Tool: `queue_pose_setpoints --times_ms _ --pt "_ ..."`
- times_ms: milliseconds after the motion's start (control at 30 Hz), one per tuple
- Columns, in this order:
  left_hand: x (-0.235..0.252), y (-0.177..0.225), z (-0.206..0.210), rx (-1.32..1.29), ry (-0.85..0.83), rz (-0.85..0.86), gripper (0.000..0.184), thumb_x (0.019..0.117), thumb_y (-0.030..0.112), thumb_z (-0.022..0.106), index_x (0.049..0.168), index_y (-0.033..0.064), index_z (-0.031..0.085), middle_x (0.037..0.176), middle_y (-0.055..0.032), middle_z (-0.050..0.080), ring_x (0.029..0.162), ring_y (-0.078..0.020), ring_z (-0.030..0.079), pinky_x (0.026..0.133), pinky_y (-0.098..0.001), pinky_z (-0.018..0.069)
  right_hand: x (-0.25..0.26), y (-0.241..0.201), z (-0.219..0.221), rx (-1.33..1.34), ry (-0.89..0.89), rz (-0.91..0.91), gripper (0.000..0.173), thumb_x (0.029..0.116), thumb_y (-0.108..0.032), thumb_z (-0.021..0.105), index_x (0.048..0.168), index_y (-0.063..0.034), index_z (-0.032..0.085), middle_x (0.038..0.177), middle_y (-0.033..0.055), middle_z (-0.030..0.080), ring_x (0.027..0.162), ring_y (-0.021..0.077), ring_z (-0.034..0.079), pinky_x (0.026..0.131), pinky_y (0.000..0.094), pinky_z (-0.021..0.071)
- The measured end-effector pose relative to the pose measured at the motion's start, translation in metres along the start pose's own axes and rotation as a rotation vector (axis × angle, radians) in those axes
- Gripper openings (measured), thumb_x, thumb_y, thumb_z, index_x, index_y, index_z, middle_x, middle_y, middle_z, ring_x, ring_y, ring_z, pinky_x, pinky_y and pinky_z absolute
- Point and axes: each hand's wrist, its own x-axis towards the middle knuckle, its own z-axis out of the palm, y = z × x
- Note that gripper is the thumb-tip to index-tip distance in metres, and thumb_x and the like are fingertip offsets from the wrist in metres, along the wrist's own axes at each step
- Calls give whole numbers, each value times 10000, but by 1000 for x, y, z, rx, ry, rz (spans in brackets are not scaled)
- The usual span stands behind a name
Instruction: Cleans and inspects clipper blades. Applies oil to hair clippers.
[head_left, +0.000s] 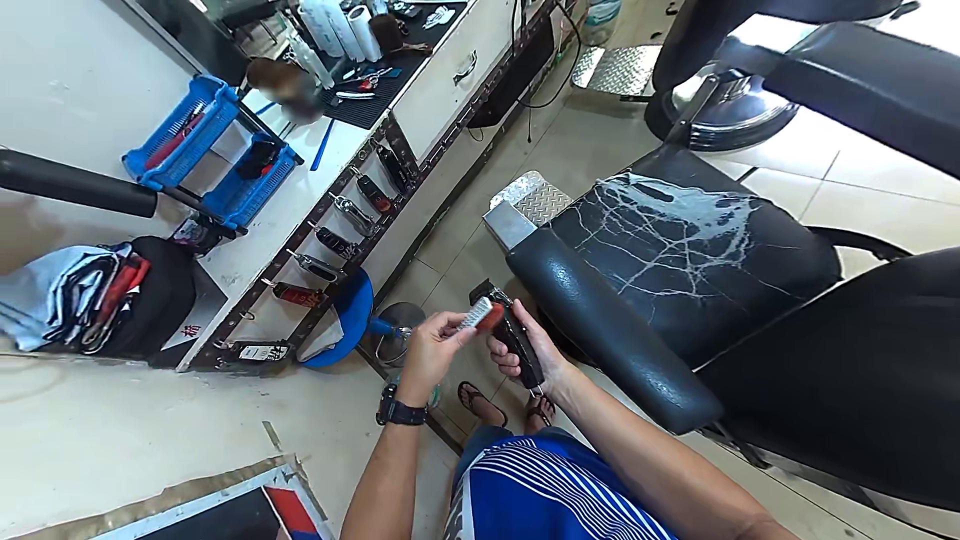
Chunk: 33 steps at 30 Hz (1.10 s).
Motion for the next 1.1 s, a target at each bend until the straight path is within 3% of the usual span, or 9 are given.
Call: queue_pose_setpoints --times_ms 67,100,233,267,367,433,567,733,1100 --pt "2 -6 -12 164 79 -52 239 927 239 760 1106 80 751 1015 -47 747 887 -105 724 849 -309 614 -1 -2 -2 -25 6 -61 754 1023 -694 264 1321 -74 572 690 25 574 499 96 563 457 210 504" --pt "1 -4 -12 183 99 -45 255 925 256 764 1110 80 749 1020 -48 741 889 -100 719 846 -300 611 -2 -4 -1 -55 50 -78 766 1030 -690 228 1347 -74 555 691 31 573 501 103 563 455 216 502" --pt "3 11 15 25 81 109 243 923 189 768 1119 48 744 1051 -65 723 895 -128 719 831 -302 629 -4 -3 11 -160 232 -54 767 1015 -723 143 1057 -93 579 703 46 593 498 117 555 436 227 480" --pt "5 5 17 43 100 111 241 922 194 771 1114 51 745 1045 -65 721 880 -122 715 822 -293 627 -4 -2 14 -169 255 -65 771 1014 -725 140 1059 -92 578 703 47 595 497 119 556 434 231 482" --pt "2 -20 1 273 180 6 256 930 241 753 1110 59 750 1028 -78 721 870 -123 700 830 -293 597 -2 -5 16 -224 336 -128 731 1048 -663 143 1291 -112 559 706 46 574 493 128 552 431 247 492" --pt "-2 -23 -3 291 206 -21 260 930 253 754 1114 70 751 1027 -64 725 872 -108 704 832 -281 600 -3 -9 15 -305 407 -143 669 1077 -608 189 1343 -108 545 750 60 598 502 133 550 439 252 489" --pt "-6 -3 15 85 138 109 251 926 181 762 1126 32 742 1067 -83 714 885 -117 714 815 -273 626 -5 -6 21 -400 441 -139 664 1087 -582 171 1142 -61 579 765 81 625 495 146 551 433 263 490" --pt "-3 -2 12 203 216 21 251 917 237 771 1093 59 750 1022 -63 716 851 -89 706 795 -250 612 -4 -3 23 -426 478 -162 585 1108 -522 222 1183 -54 565 757 88 615 498 157 555 438 274 500" --pt "-14 -10 25 151 297 153 228 888 170 802 1053 25 741 1010 -77 690 819 -88 706 744 -235 636 -2 -3 35 -409 481 -177 551 1111 -505 257 1192 -53 563 761 96 612 496 159 559 433 270 501"
